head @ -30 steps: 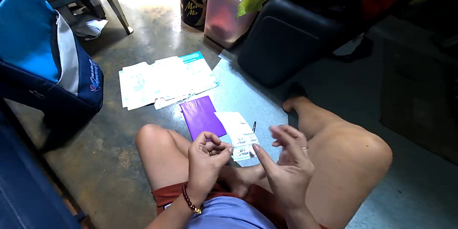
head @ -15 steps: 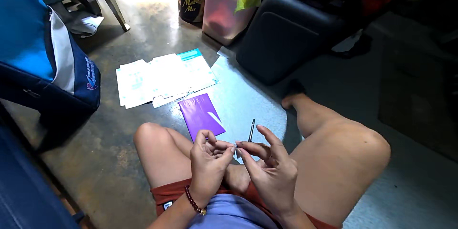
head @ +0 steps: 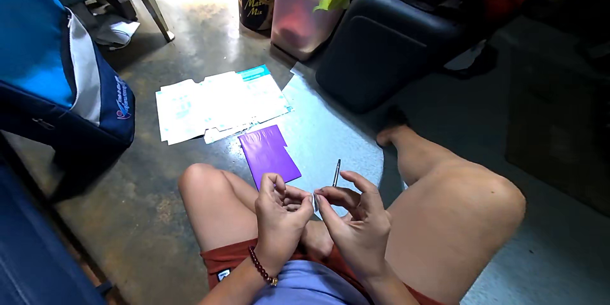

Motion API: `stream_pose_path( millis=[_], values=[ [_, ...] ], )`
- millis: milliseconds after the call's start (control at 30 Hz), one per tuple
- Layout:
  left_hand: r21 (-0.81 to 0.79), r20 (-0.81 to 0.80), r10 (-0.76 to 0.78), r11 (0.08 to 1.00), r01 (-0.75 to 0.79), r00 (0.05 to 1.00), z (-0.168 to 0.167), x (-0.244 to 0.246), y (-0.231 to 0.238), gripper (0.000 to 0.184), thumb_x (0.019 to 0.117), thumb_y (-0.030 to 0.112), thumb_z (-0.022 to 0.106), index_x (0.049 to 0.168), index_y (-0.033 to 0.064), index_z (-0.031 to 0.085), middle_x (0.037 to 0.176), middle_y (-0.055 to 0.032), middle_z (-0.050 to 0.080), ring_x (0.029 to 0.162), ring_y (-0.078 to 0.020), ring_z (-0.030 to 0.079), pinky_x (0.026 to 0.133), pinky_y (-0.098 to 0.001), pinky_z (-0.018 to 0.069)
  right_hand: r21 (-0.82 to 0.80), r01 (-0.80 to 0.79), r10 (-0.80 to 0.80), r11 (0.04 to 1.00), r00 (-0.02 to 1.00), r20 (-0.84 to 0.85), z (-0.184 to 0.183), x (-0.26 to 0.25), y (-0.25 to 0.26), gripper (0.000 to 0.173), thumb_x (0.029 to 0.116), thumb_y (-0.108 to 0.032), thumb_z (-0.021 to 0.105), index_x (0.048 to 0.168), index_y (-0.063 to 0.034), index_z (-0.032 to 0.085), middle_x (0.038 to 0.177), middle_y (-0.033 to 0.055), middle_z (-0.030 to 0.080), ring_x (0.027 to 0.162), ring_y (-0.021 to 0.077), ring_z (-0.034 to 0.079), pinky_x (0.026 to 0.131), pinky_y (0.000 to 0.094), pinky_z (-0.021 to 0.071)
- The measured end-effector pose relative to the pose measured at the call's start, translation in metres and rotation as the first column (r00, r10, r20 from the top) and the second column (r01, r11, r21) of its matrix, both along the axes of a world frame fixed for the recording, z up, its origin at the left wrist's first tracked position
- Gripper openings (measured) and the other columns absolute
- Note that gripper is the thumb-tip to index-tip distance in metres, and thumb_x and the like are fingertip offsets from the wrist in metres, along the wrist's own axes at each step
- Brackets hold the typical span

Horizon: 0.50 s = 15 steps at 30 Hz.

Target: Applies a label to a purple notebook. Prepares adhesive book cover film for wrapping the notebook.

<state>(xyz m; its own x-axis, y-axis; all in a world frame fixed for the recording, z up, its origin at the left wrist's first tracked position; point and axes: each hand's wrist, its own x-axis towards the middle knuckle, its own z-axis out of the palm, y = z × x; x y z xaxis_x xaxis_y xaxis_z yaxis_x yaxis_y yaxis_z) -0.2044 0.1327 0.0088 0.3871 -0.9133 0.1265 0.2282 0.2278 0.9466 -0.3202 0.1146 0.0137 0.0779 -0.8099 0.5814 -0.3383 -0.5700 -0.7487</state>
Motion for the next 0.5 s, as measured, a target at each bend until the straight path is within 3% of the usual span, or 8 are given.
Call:
stream_pose_path(
  millis=[133, 267, 500],
  values=[
    [0.012, -0.009, 0.019, 1.000, -0.019, 1.000, -0.003, 0.001, -0.006, 0.044, 0.0726, -0.018, 0.070, 0.097, 0.0041, 0.041, 0.075, -0.0018, 0.069, 0.068, -0.0048, 0.071, 0.061, -0.0179, 0.0588, 0.027, -0.005, 0.004, 1.000, 1.000, 0.021, -0.003, 0.005, -0.008, 0.043, 0.0786, 0.005, 0.070, 0.117, 0.0095, 0.053, 0.084, 0.0030, 0.075, 0.078, 0.0012, 0.072, 0.077, 0.0163, 0.0595],
    [0.063, -0.036, 0.036, 0.997, -0.034, 0.999, -0.009, 0.004, -0.016, 0.041, 0.0724, -0.017, 0.066, 0.097, 0.0039, 0.041, 0.076, -0.0008, 0.067, 0.068, -0.0031, 0.069, 0.061, -0.0167, 0.0574, 0.189, -0.014, -0.019, 0.982, 0.985, 0.173, -0.003, 0.010, -0.021, 0.048, 0.0753, 0.010, 0.070, 0.118, 0.0032, 0.048, 0.083, -0.0028, 0.074, 0.075, 0.0016, 0.071, 0.070, 0.0175, 0.0599],
    [0.168, -0.111, 0.066, 0.985, -0.046, 0.992, -0.021, 0.007, -0.042, 0.039, 0.0736, -0.017, 0.064, 0.096, 0.0053, 0.041, 0.072, -0.0003, 0.066, 0.061, -0.0040, 0.065, 0.055, -0.0173, 0.0530, 0.463, -0.057, -0.170, 0.884, 0.885, 0.434, -0.007, 0.013, -0.052, 0.054, 0.0730, 0.019, 0.067, 0.116, -0.0032, 0.043, 0.076, 0.0000, 0.074, 0.064, 0.0103, 0.073, 0.059, 0.0233, 0.0614]
  ],
)
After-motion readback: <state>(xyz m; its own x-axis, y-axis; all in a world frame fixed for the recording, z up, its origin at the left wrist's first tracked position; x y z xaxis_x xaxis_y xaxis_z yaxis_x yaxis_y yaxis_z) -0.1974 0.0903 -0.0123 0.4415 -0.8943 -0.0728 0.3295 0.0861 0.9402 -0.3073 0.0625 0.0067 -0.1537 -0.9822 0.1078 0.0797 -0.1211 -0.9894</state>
